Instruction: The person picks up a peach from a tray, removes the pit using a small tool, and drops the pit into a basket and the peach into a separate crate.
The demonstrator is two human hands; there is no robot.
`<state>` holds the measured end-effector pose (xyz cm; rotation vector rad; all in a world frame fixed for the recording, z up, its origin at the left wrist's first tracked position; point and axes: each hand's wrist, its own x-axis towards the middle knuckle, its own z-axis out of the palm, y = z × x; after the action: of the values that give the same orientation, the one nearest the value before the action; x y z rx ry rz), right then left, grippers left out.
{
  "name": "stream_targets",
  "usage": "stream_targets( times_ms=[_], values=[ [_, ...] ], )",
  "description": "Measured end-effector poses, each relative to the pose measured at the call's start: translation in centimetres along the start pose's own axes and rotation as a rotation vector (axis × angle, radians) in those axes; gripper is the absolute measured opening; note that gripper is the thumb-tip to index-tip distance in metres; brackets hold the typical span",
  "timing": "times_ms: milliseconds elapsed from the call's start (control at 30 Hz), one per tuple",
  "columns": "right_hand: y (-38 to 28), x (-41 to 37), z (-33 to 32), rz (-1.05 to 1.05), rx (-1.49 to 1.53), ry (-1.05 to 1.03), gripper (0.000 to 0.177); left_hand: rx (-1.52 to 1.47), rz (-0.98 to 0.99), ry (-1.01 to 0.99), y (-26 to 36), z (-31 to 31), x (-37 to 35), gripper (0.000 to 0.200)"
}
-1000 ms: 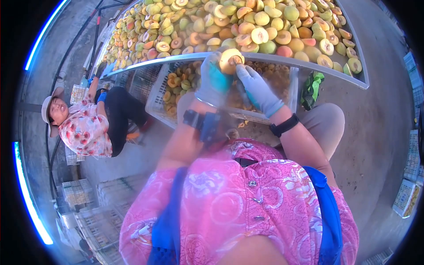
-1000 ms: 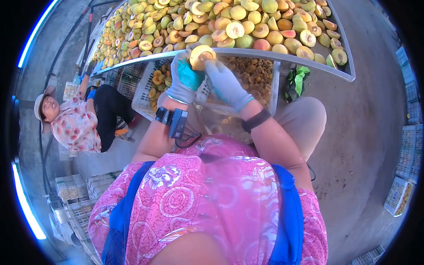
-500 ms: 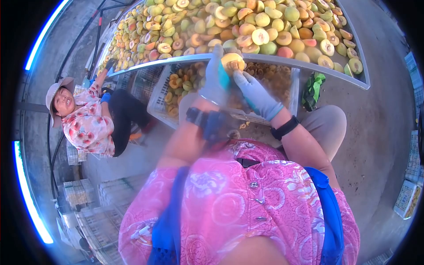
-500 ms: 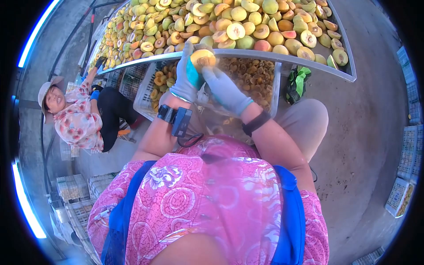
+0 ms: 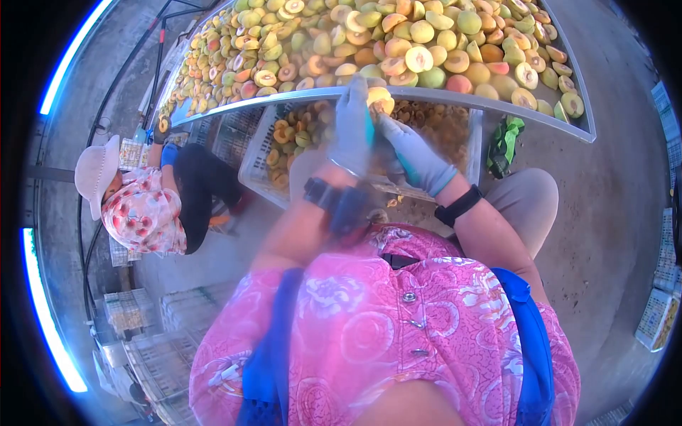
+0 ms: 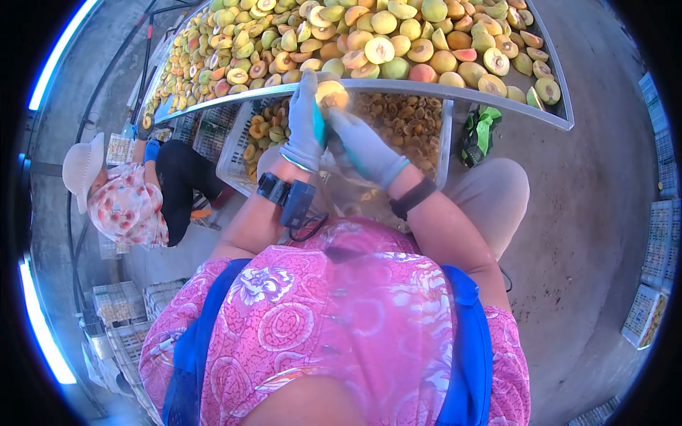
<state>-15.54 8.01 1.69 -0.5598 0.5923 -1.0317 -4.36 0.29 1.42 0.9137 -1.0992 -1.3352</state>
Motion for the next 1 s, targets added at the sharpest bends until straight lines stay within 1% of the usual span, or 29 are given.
stream_targets(
  times_ms=[33, 67, 100, 133, 167, 200, 233, 267, 300, 367, 400, 433, 500, 533, 567, 633, 667, 733, 767, 800, 833, 900, 967, 1000],
  values=[
    [-0.3, -0.3, 0.1, 0.053, 0.083, -0.038, 0.025, -0.106, -0.116, -0.065, 0.1, -0.3, 0.2, 0.046],
    [-0.3, -0.2, 0.0, 0.054, 0.083, -0.038, 0.025, -0.214, -0.232, -0.129, 0.3, -0.6, 0.4, 0.047],
    [-0.2, -0.1, -0.3, 0.06, 0.015, -0.045, 0.026, -0.215, -0.234, -0.127, 0.2, -1.0, 0.9, 0.047],
    [0.1, -0.2, -0.5, 0.07, -0.05, -0.049, 0.026, -0.165, -0.205, -0.197, 0.0, -1.6, 1.3, 0.047],
    [0.3, 0.1, -0.9, 0.077, -0.043, -0.046, 0.026, -0.112, -0.178, -0.269, -0.4, -2.1, 1.3, 0.047],
    [0.4, 0.4, -1.3, 0.103, 0.036, -0.104, 0.027, -0.111, -0.194, -0.262, 0.6, -1.5, 0.4, 0.047],
    [0.8, 0.3, -1.6, 0.131, 0.115, -0.16, 0.028, -0.036, -0.171, -0.188, 1.6, -0.9, -0.5, 0.048],
    [0.8, -0.3, -0.5, 0.045, 0.119, -0.114, 0.031, 0.038, -0.14, -0.119, 2.3, -0.3, -1.2, 0.048],
    [0.8, -0.3, -0.8, 0.035, 0.112, -0.115, 0.031, 0.034, -0.132, -0.128, 2.1, -0.5, -1.0, 0.048],
    [0.5, 0.3, -1.5, 0.107, 0.013, -0.153, 0.033, -0.162, -0.341, -0.218, 2.2, -0.7, -0.1, 0.046],
    [0.8, 0.4, -1.2, 0.064, 0.049, -0.124, 0.033, -0.31, -0.434, -0.184, 2.3, -0.7, -0.2, 0.044],
    [0.5, 0.6, -1.3, 0.063, 0.046, -0.126, 0.033, -0.311, -0.429, -0.185, 2.2, -0.6, 0.0, 0.044],
    [0.5, 0.4, -1.7, 0.103, 0.01, -0.152, 0.034, -0.261, -0.33, -0.164, 1.8, -0.6, -0.3, 0.043],
    [0.7, 0.2, -1.7, 0.111, 0.013, -0.147, 0.034, -0.201, -0.291, -0.158, 1.6, -0.6, -0.3, 0.043],
    [0.2, -0.1, -1.2, 0.126, 0.062, -0.134, 0.034, -0.203, -0.294, -0.156, 1.9, -0.4, -0.3, 0.043],
    [0.3, 0.0, -1.1, 0.144, 0.109, -0.123, 0.034, 0.012, -0.219, -0.223, 2.6, -0.3, -0.3, 0.044],
    [0.7, 0.4, -1.4, 0.155, 0.118, -0.139, 0.034, 0.012, -0.218, -0.218, 2.7, -0.5, -0.3, 0.044],
    [1.0, 0.8, -2.1, 0.166, 0.125, -0.154, 0.034, -0.045, -0.318, -0.236, 2.7, -0.8, -0.3, 0.043],
    [1.0, 0.7, -2.3, 0.198, 0.214, -0.276, 0.034, -0.046, -0.319, -0.236, 2.5, -0.8, -0.5, 0.043],
    [1.1, 0.7, -2.4, 0.229, 0.305, -0.397, 0.034, -0.012, -0.244, -0.189, 2.1, -0.8, -0.6, 0.043],
    [1.4, 0.8, -2.3, 0.23, 0.306, -0.396, 0.034, 0.022, -0.169, -0.143, 1.9, -0.7, -0.7, 0.043],
    [1.7, 1.2, -2.0, 0.189, 0.056, -0.155, 0.036, 0.036, -0.142, -0.111, 1.6, -0.5, -0.9, 0.043],
    [1.7, 1.2, -2.3, 0.202, 0.078, -0.198, 0.037, 0.051, -0.113, -0.078, 1.9, -0.7, -0.9, 0.043],
    [1.7, 1.1, -2.3, 0.213, 0.104, -0.239, 0.038, -0.008, -0.205, -0.142, 2.3, -0.9, -0.9, 0.044]
  ],
)
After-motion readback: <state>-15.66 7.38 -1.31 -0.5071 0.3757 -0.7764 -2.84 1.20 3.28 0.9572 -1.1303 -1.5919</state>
